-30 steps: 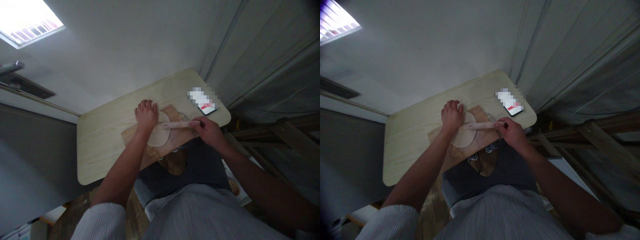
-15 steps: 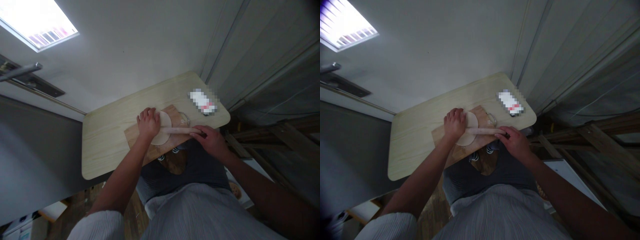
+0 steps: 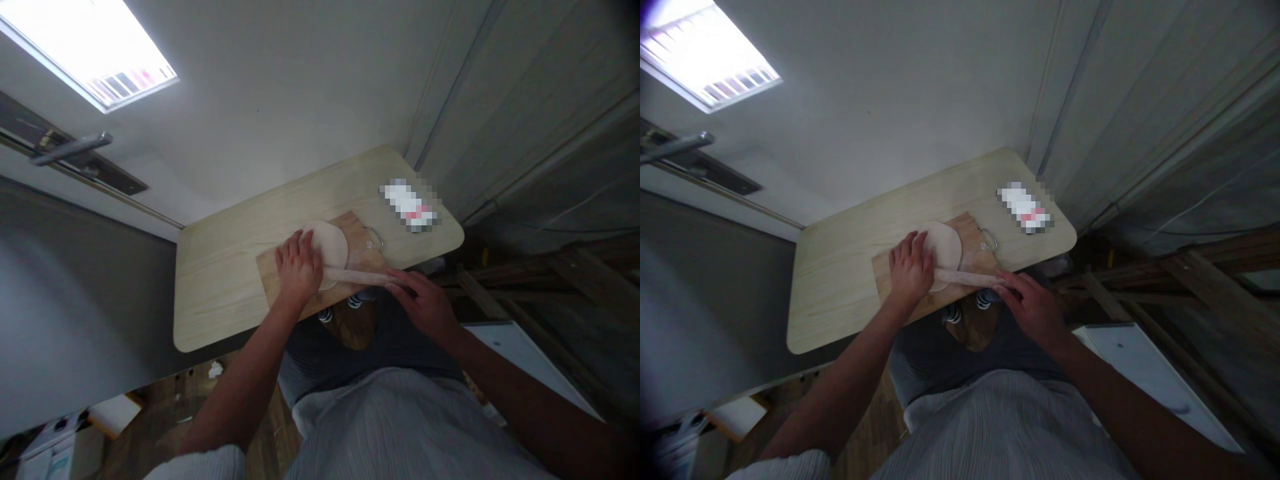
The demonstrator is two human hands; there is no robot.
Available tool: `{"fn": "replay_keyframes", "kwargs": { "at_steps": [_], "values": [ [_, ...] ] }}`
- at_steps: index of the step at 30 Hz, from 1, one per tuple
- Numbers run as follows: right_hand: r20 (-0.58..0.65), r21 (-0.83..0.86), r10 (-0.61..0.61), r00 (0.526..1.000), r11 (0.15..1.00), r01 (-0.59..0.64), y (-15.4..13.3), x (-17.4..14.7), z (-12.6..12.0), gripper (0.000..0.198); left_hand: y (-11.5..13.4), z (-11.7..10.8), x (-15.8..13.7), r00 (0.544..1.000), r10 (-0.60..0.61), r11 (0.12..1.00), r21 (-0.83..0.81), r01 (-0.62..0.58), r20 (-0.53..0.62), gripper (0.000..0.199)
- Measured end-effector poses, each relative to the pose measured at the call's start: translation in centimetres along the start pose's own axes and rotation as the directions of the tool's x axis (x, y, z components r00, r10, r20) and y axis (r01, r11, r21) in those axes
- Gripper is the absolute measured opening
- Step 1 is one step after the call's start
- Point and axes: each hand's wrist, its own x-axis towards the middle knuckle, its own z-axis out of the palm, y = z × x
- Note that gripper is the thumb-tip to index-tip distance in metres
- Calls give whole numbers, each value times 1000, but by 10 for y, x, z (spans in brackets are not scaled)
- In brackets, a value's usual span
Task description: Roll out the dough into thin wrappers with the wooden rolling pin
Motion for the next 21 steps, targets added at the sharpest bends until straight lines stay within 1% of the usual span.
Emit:
{"fn": "replay_keyframes", "kwargs": {
  "at_steps": [4,13,18,21],
  "values": [
    [-15,-7,28,999,1000,-29,-1,11,-3,42,1,0,8,1000,-8,1000,-13,9,27,49],
    [-48,-136,185,982,972,-190,-3,44,-9,48,3,5,34,996,-51,999,-12,52,78,55],
    [-37,-144,206,978,967,-209,-1,58,-10,49,4,7,50,993,-63,998,-17,65,95,57],
    [-34,-154,231,972,960,-233,-1,62,-11,51,5,7,54,994,-55,998,-24,57,90,56]
  ]
}}
